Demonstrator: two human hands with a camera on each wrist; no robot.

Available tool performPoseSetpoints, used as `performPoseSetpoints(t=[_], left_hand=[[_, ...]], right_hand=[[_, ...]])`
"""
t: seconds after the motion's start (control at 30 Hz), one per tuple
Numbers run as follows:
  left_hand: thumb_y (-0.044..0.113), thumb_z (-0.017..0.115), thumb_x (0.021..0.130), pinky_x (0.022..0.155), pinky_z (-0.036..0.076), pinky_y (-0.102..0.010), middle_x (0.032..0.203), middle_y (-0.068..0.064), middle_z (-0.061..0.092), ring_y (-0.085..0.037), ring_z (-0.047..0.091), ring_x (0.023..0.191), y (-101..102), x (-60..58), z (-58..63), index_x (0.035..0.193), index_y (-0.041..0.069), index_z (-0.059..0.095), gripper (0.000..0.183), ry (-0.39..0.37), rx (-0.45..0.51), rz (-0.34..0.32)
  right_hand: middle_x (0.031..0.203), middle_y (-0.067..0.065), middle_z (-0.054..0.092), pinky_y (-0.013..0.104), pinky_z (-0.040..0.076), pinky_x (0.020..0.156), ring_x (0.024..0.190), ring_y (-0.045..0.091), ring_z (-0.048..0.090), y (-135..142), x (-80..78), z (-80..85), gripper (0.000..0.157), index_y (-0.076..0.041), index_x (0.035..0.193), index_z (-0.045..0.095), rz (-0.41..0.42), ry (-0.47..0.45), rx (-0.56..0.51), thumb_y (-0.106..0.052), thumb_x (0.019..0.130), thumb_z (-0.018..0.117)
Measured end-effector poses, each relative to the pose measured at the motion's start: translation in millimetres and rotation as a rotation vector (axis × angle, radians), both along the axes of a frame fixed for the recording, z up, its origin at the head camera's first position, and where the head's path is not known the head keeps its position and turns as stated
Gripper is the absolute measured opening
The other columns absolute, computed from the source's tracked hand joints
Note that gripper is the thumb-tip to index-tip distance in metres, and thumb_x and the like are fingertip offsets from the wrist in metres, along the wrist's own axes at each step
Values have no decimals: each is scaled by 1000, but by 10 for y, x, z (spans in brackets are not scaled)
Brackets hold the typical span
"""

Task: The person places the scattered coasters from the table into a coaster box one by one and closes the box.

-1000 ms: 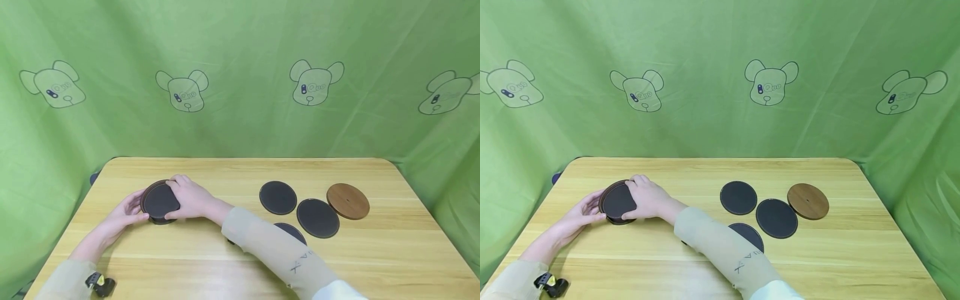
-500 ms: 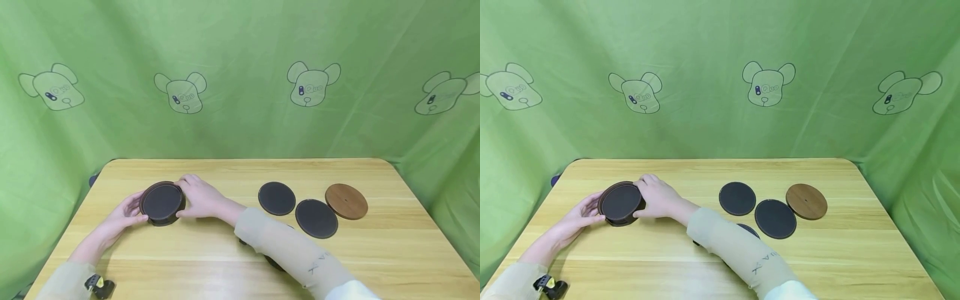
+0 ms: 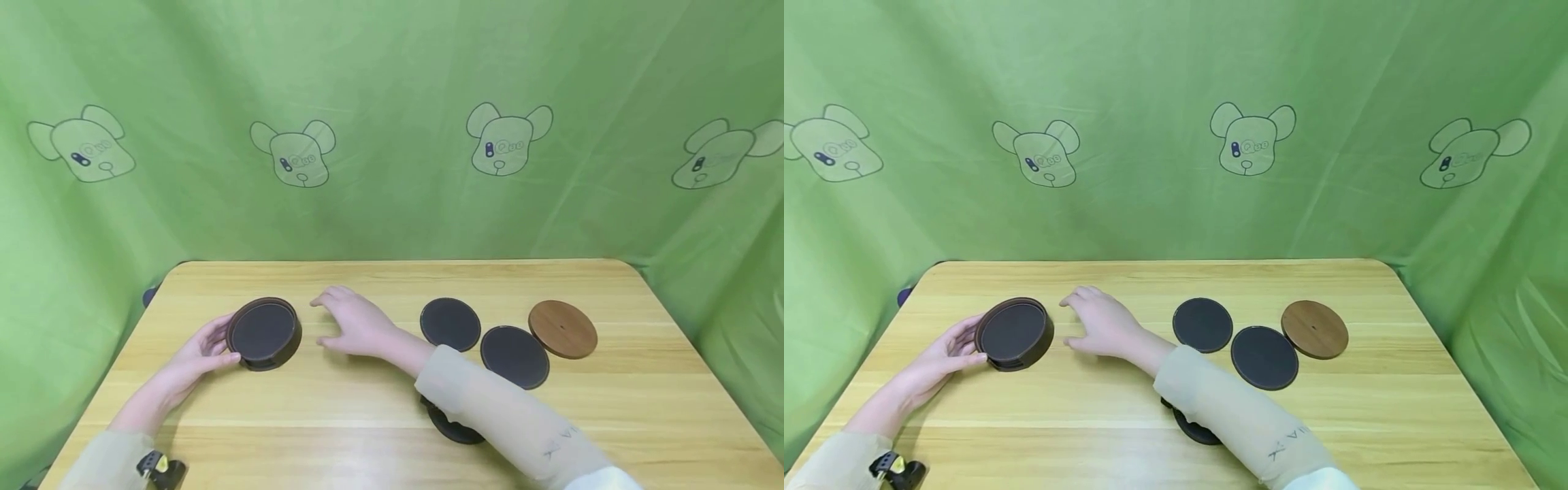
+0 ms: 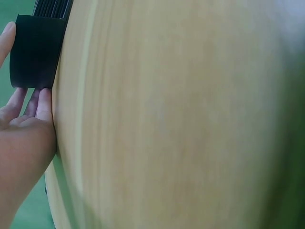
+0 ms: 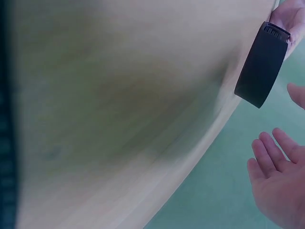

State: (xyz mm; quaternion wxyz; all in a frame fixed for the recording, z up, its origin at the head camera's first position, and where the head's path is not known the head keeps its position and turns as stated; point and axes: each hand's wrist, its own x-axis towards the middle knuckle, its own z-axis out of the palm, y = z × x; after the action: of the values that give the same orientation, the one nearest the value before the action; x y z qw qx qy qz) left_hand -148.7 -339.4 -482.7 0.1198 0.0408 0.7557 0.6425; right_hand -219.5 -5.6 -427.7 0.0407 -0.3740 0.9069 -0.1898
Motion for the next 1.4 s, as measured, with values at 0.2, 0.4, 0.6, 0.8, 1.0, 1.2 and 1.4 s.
performPoseSetpoints(t=[0.2, 0.4, 0.6, 0.8, 1.0, 1.2, 1.4], left_hand=[[-1, 72, 94, 102, 42, -3, 133, 26, 53, 15, 55, 120, 4, 13, -13, 162, -5, 26, 82, 1, 7, 6], [-4, 71, 94, 103, 43, -4, 133, 26, 56, 13, 57, 121, 16, 12, -49, 162, -4, 28, 81, 18, 44, 2], [-4, 71, 93, 103, 43, -3, 132, 28, 56, 14, 57, 120, 16, 11, -65, 162, -5, 27, 82, 21, 45, 2], [-3, 72, 93, 103, 42, -3, 131, 28, 56, 15, 57, 120, 3, 13, -65, 162, -5, 28, 81, 20, 37, 10], [-2, 72, 94, 103, 42, -3, 132, 28, 55, 15, 56, 120, 1, 8, -65, 162, -5, 27, 82, 20, 27, 9], [-1, 72, 94, 103, 42, -3, 132, 28, 54, 16, 56, 120, 7, 3, -49, 163, -6, 24, 84, 24, 17, 5], [-3, 71, 94, 103, 43, -4, 133, 27, 55, 14, 56, 121, 13, 5, -48, 162, -6, 25, 82, 32, 36, 5]], right_hand=[[150, 7, 60, 41, 44, 125, 146, 26, 53, 189, 38, -13, 65, -10, 149, 58, -24, -42, -46, -33, 93, 81], [149, 9, 60, 44, 47, 122, 142, 29, 56, 434, 48, -15, 63, -9, 148, 58, -53, -40, -64, -33, 94, 79], [148, 11, 61, 47, 51, 117, 136, 30, 60, 725, 32, -39, 64, -8, 150, 56, -49, -62, -116, -31, 95, 78], [153, 12, 57, 52, 47, 120, 142, 31, 55, 1015, 12, -44, 66, -9, 153, 53, -31, -109, -169, -29, 95, 77], [154, 13, 56, 54, 47, 120, 143, 33, 54, 1257, -5, -54, 68, -10, 154, 52, -30, -101, -177, -27, 95, 79], [152, 15, 57, 57, 48, 117, 140, 35, 56, 1456, -38, -82, 70, -8, 154, 52, -41, -76, -182, -26, 93, 82], [154, 17, 55, 59, 45, 119, 143, 38, 53, 1629, -87, -120, 75, -7, 155, 51, -55, -76, -190, -25, 91, 84]])
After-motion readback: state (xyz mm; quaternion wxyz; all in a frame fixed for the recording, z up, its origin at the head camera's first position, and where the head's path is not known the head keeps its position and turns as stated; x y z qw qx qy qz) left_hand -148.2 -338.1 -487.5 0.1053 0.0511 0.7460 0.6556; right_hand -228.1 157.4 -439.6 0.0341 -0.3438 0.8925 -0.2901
